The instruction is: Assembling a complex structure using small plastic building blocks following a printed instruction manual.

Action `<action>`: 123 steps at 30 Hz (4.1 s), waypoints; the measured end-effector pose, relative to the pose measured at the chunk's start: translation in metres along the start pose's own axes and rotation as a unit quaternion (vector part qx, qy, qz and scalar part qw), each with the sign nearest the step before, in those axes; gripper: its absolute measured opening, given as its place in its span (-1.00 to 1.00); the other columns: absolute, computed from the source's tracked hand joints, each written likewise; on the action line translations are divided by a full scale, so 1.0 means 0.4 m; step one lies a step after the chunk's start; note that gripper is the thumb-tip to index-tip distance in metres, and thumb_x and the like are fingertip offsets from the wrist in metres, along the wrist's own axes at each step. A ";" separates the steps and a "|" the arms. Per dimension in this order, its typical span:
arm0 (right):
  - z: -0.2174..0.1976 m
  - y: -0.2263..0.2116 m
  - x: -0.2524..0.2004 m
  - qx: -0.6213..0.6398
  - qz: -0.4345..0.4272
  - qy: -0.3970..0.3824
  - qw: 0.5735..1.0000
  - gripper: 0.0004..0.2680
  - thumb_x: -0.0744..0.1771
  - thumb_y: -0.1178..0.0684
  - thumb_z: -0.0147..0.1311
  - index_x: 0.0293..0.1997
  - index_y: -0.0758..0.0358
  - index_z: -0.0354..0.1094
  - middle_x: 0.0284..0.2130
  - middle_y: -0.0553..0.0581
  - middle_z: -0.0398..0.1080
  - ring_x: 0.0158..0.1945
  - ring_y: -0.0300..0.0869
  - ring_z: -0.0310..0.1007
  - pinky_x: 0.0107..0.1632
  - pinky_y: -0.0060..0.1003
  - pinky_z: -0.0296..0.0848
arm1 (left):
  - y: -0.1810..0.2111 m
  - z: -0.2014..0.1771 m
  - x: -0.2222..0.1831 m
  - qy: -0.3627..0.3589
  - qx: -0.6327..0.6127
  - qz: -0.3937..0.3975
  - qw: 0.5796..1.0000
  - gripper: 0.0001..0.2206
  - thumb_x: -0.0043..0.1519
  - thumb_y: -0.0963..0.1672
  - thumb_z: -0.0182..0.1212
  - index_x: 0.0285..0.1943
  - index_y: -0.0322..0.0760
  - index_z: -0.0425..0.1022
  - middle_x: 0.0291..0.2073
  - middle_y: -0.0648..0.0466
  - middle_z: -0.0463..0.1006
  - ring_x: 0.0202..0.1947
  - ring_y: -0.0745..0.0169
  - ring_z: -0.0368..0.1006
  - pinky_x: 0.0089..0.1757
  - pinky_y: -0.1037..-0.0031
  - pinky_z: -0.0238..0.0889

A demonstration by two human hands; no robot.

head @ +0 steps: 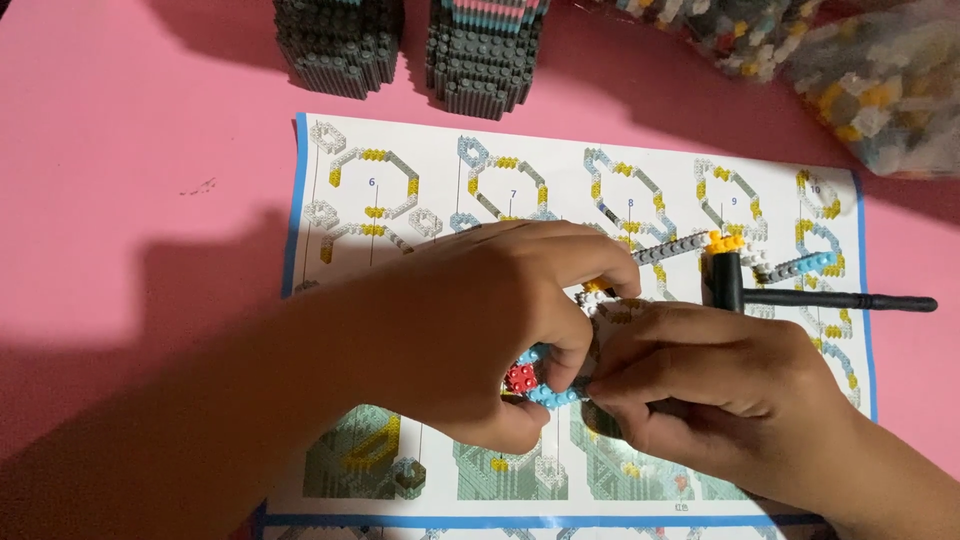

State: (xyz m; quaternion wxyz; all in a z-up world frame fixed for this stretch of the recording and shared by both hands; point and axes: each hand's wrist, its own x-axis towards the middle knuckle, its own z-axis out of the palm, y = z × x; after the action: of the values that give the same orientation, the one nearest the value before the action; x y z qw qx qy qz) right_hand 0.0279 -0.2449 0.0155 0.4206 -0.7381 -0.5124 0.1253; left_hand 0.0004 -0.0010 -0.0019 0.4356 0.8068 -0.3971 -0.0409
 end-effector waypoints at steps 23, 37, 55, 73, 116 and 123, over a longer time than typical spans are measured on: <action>0.006 -0.008 0.001 -0.014 -0.007 -0.006 1.000 -0.95 0.33 0.14 0.16 -0.30 0.22 0.52 -0.27 0.09 0.59 -0.25 -0.16 0.69 -0.14 -0.35 0.65 | -0.003 0.006 0.000 -0.007 -0.002 -0.016 1.000 -0.85 -0.15 -0.11 0.50 -0.52 -0.11 0.58 0.19 -0.01 0.47 0.20 -0.14 0.46 0.08 0.03 0.26; 0.003 -0.001 -0.006 -0.021 -0.018 -0.011 1.000 -0.93 0.34 0.10 0.15 -0.24 0.22 0.53 -0.21 0.14 0.60 -0.20 -0.13 0.72 -0.11 -0.35 0.68 | 0.002 0.001 0.003 -0.006 -0.004 -0.011 1.000 -0.86 -0.15 -0.11 0.49 -0.52 -0.13 0.59 0.17 -0.03 0.49 0.13 -0.12 0.47 -0.01 0.09 0.30; 0.002 -0.010 0.002 -0.024 -0.023 -0.016 0.999 -0.94 0.34 0.15 0.14 -0.28 0.24 0.53 -0.22 0.12 0.59 -0.25 -0.14 0.67 -0.15 -0.34 0.62 | 0.004 -0.001 0.003 -0.024 -0.005 -0.036 0.999 -0.85 -0.14 -0.11 0.52 -0.53 -0.11 0.59 0.22 0.01 0.47 0.20 -0.10 0.44 0.03 0.10 0.28; 0.002 -0.011 0.003 -0.038 -0.034 -0.026 0.998 -0.96 0.34 0.16 0.15 -0.23 0.23 0.51 -0.16 0.14 0.58 -0.19 -0.12 0.68 -0.09 -0.31 0.62 | 0.000 0.002 0.006 -0.034 0.016 -0.042 0.998 -0.84 -0.16 -0.08 0.53 -0.50 -0.09 0.64 0.26 0.01 0.44 0.28 -0.11 0.40 0.10 0.05 0.21; -0.309 0.103 -0.143 -0.042 0.180 -0.039 0.982 -0.89 0.21 0.04 0.34 -0.29 0.10 0.71 -0.49 -0.06 0.78 -0.44 -0.32 0.82 -0.32 -0.45 0.74 | 0.003 -0.011 -0.001 -0.027 0.015 0.011 0.999 -0.90 0.03 -0.09 0.45 -0.44 -0.16 0.67 0.27 -0.13 0.46 0.36 -0.21 0.30 0.20 -0.09 0.16; -0.247 0.091 -0.100 0.138 0.159 -0.104 0.972 -0.89 0.25 0.12 0.36 -0.23 0.25 0.74 -0.41 0.06 0.74 -0.40 -0.25 0.68 -0.35 -0.34 0.56 | 0.014 -0.021 0.006 -0.073 0.001 -0.045 0.996 -0.90 -0.02 -0.09 0.47 -0.47 -0.12 0.65 0.39 -0.10 0.39 0.46 -0.20 0.17 0.26 -0.14 0.02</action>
State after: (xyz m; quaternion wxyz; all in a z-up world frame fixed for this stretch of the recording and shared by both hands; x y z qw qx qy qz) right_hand 0.0947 -0.3326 0.0391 0.4372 -0.7280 -0.4075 0.3359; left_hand 0.0022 0.0012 0.0081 0.4022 0.8191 -0.3914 -0.1186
